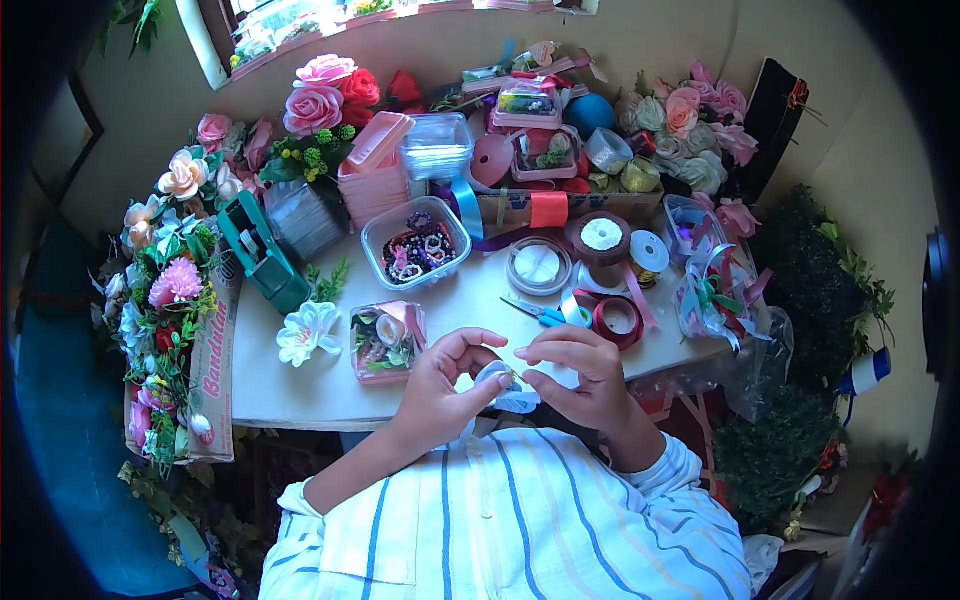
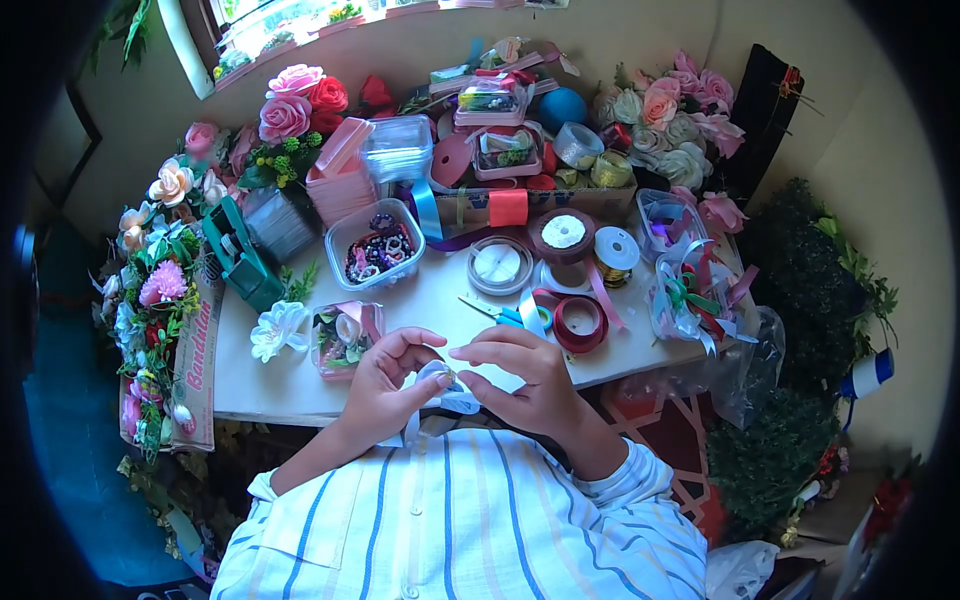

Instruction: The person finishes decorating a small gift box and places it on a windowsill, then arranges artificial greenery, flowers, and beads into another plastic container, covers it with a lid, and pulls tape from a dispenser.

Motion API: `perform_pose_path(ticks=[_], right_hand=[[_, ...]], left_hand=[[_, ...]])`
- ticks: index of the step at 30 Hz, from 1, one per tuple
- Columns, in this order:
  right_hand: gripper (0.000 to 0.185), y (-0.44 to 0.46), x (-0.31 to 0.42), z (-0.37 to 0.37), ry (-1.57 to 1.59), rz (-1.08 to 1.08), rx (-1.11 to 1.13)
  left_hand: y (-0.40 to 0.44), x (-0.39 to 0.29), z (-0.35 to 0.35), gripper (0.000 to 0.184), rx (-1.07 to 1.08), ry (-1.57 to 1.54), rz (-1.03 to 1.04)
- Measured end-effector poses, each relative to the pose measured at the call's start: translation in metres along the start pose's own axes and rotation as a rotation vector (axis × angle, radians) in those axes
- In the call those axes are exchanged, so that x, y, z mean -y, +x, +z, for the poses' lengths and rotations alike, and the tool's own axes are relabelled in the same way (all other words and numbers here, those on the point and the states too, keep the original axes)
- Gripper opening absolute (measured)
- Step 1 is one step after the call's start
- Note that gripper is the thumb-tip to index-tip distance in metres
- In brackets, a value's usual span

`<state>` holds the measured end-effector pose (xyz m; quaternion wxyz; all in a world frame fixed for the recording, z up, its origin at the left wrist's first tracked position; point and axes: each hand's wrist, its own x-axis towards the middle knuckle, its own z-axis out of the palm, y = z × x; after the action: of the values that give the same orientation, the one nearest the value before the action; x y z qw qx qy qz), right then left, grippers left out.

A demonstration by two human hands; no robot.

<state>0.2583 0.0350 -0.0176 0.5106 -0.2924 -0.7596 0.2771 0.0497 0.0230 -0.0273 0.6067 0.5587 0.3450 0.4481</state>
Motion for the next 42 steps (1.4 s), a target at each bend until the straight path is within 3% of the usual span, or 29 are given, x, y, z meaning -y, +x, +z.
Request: perform_pose_path(ticks=[4, 7, 12, 15, 21, 27, 32, 37, 41, 42], right_hand=[[0.019, 0.002, 0.000, 0.001, -0.026, -0.108, 0.088], [0.018, 0.000, -0.001, 0.002, 0.043, 0.029, 0.096], [0.013, -0.007, -0.007, 0.003, 0.605, 0.435, 0.134], [0.015, -0.007, -0.013, 0.000, 0.761, 0.554, 0.182], [0.022, -0.010, -0.011, 0.002, 0.491, 0.364, 0.165], [0.020, -0.012, -0.010, 0.006, 0.637, 0.573, 0.097], [0.023, -0.012, -0.022, -0.004, 0.513, 0.492, 0.108], [0.024, -0.010, -0.012, -0.002, 0.622, 0.655, 0.179], [0.026, -0.009, -0.004, 0.000, 0.651, 0.547, 0.119], [0.025, -0.008, 0.000, 0.001, 0.501, 0.503, 0.137]], left_hand=[[-0.001, -0.002, 0.001, 0.037, -0.012, 0.044, 0.036], [-0.002, 0.000, 0.000, 0.037, -0.030, 0.055, 0.070], [-0.002, -0.002, 0.000, 0.038, 0.022, 0.012, 0.067], [-0.002, 0.000, 0.001, 0.037, 0.027, -0.090, -0.010], [-0.001, 0.010, -0.004, 0.033, -0.063, -0.170, -0.019], [0.000, 0.003, -0.007, 0.031, -0.030, -0.076, -0.097], [0.000, 0.006, -0.012, 0.032, 0.028, 0.031, -0.162], [0.002, 0.007, -0.011, 0.031, 0.061, 0.046, -0.149], [0.003, 0.010, -0.012, 0.030, 0.054, 0.056, -0.151], [0.003, 0.011, -0.012, 0.031, 0.054, 0.043, -0.149]])
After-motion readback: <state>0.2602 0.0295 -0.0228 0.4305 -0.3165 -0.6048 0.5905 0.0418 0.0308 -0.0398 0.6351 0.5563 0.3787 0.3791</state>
